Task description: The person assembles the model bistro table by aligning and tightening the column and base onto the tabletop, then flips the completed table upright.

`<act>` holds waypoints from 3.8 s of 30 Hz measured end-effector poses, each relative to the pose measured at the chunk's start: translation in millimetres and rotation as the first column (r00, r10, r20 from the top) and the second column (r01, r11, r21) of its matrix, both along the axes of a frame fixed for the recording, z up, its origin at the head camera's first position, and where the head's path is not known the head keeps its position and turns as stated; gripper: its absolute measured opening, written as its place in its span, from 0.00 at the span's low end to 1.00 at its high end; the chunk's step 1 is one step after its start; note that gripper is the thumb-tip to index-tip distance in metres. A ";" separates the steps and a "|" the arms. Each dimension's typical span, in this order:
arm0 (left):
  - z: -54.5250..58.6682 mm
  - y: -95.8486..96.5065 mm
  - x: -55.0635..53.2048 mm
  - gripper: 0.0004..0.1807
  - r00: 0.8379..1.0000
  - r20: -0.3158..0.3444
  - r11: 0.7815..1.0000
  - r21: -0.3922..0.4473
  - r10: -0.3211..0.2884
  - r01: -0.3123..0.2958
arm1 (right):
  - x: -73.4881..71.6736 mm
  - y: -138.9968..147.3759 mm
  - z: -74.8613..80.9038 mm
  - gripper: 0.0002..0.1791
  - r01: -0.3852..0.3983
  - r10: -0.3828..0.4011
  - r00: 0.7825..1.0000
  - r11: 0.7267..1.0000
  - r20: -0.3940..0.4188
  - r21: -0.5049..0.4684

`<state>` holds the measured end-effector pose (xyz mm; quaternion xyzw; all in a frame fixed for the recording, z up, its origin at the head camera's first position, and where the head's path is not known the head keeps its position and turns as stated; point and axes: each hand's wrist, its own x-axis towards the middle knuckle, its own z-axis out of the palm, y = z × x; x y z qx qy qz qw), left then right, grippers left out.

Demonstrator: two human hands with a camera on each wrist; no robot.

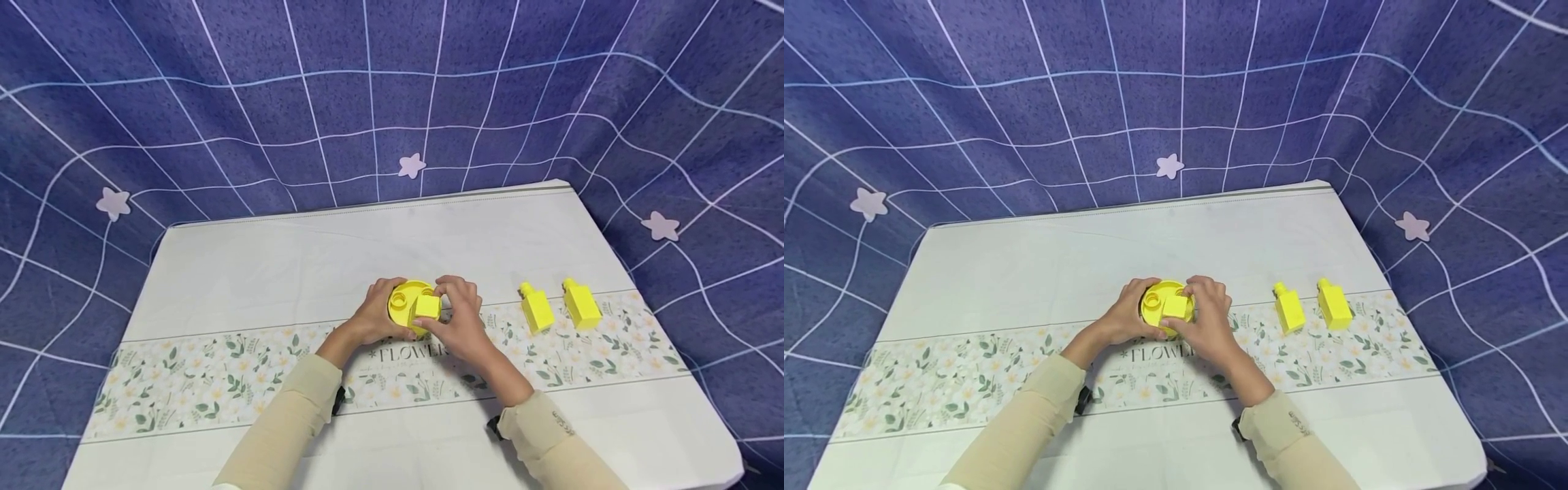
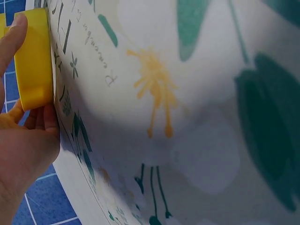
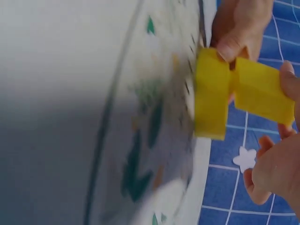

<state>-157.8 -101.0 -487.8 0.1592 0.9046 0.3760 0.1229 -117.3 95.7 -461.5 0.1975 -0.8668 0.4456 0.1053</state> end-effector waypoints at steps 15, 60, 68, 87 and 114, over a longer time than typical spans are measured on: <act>-1.2 -2.5 -0.4 0.59 1.000 -0.006 1.000 0.006 -0.021 0.021 | -3.8 21.2 13.4 0.33 -0.246 0.241 0.962 0.969 0.125 0.027; -4.4 -1.6 -0.1 0.58 0.997 -0.056 0.999 0.010 -0.049 0.050 | -19.4 -5.5 24.7 0.29 -0.368 0.347 0.926 0.917 0.150 0.156; -2.6 -0.4 0.0 0.57 0.999 -0.016 0.999 0.017 -0.027 0.028 | -29.5 -5.9 19.6 0.28 -0.241 0.223 0.964 0.963 0.145 0.120; -1.2 -1.5 2.6 0.59 0.999 -0.034 1.000 -0.010 -0.024 0.024 | -31.7 16.3 17.5 0.28 -0.351 0.336 0.930 0.933 0.148 0.082; -1.8 -0.7 3.1 0.58 0.999 -0.032 1.000 -0.007 -0.004 0.003 | -12.4 26.8 21.5 0.34 -0.321 0.303 0.945 0.933 0.122 0.163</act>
